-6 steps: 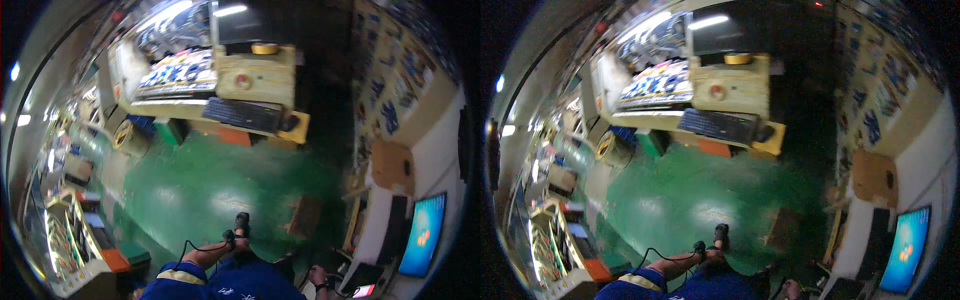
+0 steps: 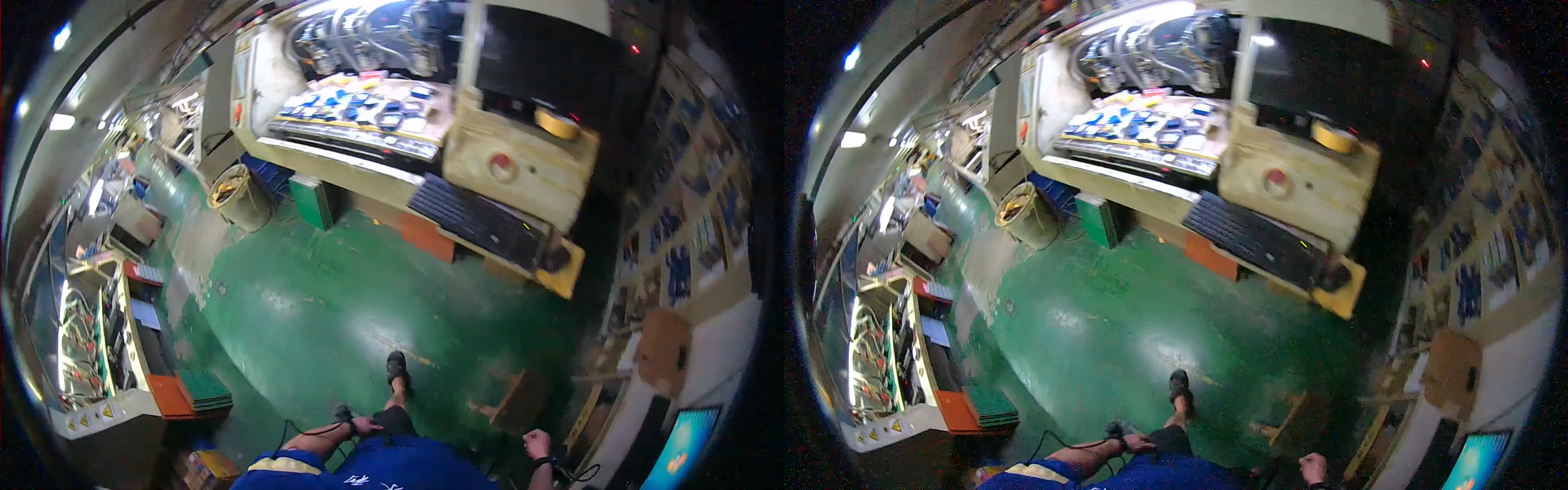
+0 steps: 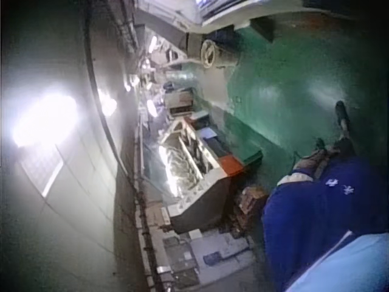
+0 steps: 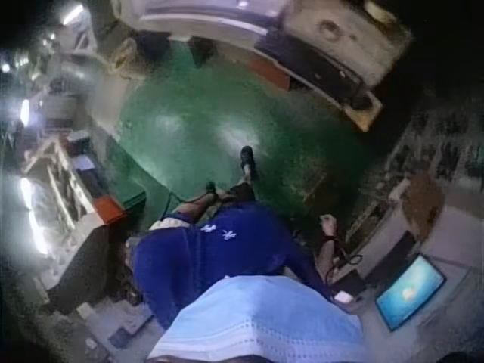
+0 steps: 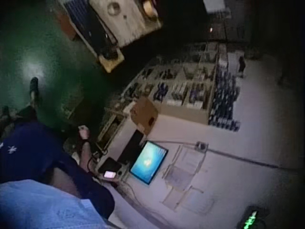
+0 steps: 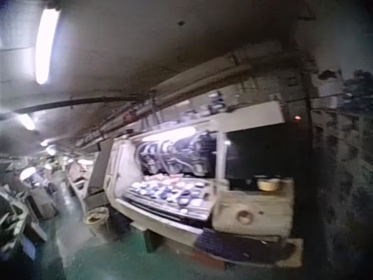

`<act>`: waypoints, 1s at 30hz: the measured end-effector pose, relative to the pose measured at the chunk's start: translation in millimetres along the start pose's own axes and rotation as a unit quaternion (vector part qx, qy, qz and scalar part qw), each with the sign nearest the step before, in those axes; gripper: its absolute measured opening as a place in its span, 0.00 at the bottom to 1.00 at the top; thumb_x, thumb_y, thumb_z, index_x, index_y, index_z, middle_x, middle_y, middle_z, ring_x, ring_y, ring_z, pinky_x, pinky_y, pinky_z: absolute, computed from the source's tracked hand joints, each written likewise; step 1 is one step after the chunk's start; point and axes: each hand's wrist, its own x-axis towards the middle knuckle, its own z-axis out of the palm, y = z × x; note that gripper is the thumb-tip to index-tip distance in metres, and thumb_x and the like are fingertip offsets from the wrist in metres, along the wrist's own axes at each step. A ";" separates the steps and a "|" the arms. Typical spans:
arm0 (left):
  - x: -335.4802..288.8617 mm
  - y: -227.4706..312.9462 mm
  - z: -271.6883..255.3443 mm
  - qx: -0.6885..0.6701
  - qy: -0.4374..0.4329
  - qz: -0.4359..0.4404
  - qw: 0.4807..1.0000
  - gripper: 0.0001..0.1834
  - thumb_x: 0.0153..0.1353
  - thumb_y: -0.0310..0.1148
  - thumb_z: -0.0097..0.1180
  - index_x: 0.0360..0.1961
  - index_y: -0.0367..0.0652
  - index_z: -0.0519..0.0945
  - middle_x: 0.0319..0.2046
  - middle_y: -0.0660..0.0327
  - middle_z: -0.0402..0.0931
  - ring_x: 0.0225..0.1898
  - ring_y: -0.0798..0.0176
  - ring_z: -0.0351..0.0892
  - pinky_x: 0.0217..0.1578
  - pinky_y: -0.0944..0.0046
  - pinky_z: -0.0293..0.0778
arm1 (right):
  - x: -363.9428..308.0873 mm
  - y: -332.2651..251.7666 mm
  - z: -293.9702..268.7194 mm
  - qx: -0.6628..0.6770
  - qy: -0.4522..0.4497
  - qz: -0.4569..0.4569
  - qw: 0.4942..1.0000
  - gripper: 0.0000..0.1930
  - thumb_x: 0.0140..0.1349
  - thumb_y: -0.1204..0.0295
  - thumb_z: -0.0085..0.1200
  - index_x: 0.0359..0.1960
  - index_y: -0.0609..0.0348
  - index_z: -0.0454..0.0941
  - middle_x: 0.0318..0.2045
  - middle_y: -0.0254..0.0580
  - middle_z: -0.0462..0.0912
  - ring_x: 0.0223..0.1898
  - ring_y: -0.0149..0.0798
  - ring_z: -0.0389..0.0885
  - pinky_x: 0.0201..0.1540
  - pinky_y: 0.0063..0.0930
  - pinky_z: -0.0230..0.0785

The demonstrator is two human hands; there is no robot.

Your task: The person sorts small electronic components by hand from storage boxes into organized grid trays on a factory workbench.

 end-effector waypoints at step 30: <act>-118.2 -311.0 -470.7 -0.292 0.305 -0.329 0.845 0.20 0.67 0.41 0.54 0.57 0.56 0.87 0.51 0.51 0.87 0.54 0.46 0.86 0.53 0.45 0.81 | 420.5 -1119.4 307.1 -0.313 -0.189 -0.403 0.839 0.18 0.63 0.56 0.64 0.32 0.61 0.86 0.29 0.51 0.87 0.33 0.51 0.88 0.41 0.44 0.80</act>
